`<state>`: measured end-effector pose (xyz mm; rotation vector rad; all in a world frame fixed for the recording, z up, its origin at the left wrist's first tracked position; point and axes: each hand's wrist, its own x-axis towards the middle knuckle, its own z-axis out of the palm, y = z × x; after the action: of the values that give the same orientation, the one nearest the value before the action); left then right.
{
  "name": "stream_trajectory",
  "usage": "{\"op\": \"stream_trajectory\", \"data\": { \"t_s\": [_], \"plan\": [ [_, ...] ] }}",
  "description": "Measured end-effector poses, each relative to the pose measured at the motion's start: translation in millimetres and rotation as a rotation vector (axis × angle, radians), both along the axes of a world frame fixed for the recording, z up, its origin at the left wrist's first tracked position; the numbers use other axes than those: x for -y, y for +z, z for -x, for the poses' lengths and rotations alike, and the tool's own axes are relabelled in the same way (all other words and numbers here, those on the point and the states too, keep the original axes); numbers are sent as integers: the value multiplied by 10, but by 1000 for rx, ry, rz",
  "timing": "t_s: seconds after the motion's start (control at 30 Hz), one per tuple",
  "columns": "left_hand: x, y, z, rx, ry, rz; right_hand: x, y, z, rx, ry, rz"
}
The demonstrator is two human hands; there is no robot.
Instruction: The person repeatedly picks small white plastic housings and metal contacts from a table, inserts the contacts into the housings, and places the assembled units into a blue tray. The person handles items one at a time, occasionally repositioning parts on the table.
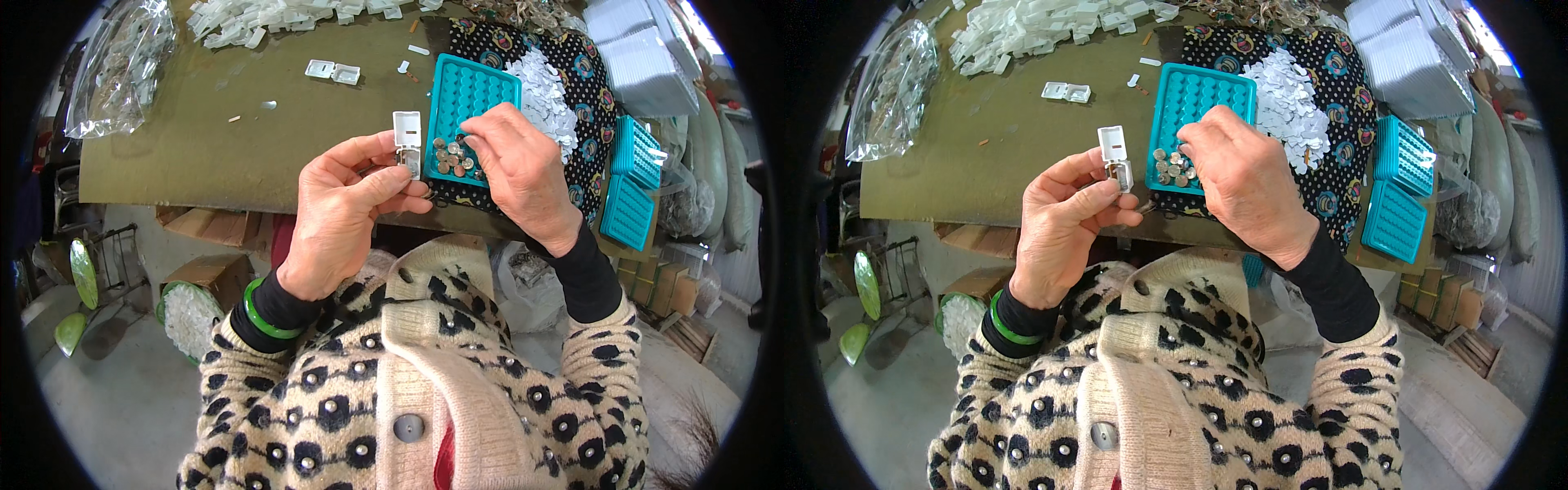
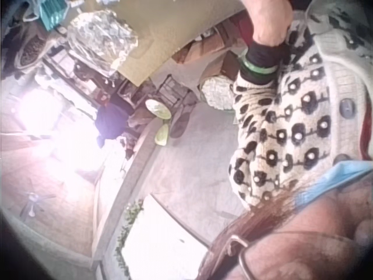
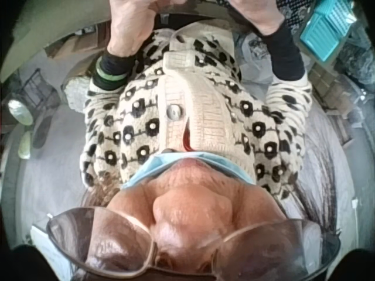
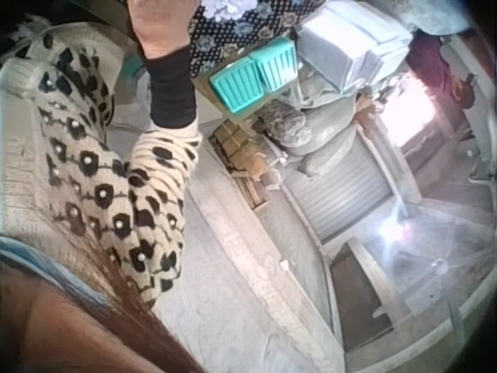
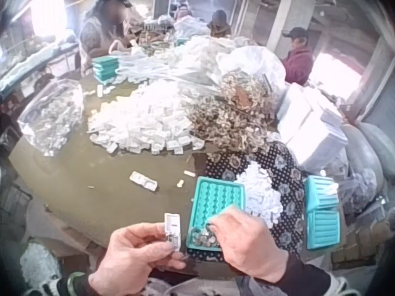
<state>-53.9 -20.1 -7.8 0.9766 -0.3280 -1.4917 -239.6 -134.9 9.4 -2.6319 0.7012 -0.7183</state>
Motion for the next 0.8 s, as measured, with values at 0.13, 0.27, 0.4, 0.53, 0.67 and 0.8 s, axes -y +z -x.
{"op": "stream_trajectory", "data": {
  "t_s": [0.13, 0.27, 0.4, 0.53, 0.67, 0.8],
  "plan": [
    [-6, 14, 11, -23, 7, 49, -6, -29, -1, -97, 11, 55],
    [-16, 47, 1, 5, 1, 62, 25, -8, -16, -110, 27, 6],
    [-17, 52, -2, 79, 30, 106, -60, 45, -101, 69, 21, -21],
    [-10, 36, 10, 161, 46, 105, -342, 94, -193, 204, 11, -52],
    [-37, 36, 24, 149, 16, 121, -425, 52, -324, 158, 21, 165],
    [-82, 47, 12, 78, 33, 110, -521, 102, -324, 148, -24, 61]
  ]
}}
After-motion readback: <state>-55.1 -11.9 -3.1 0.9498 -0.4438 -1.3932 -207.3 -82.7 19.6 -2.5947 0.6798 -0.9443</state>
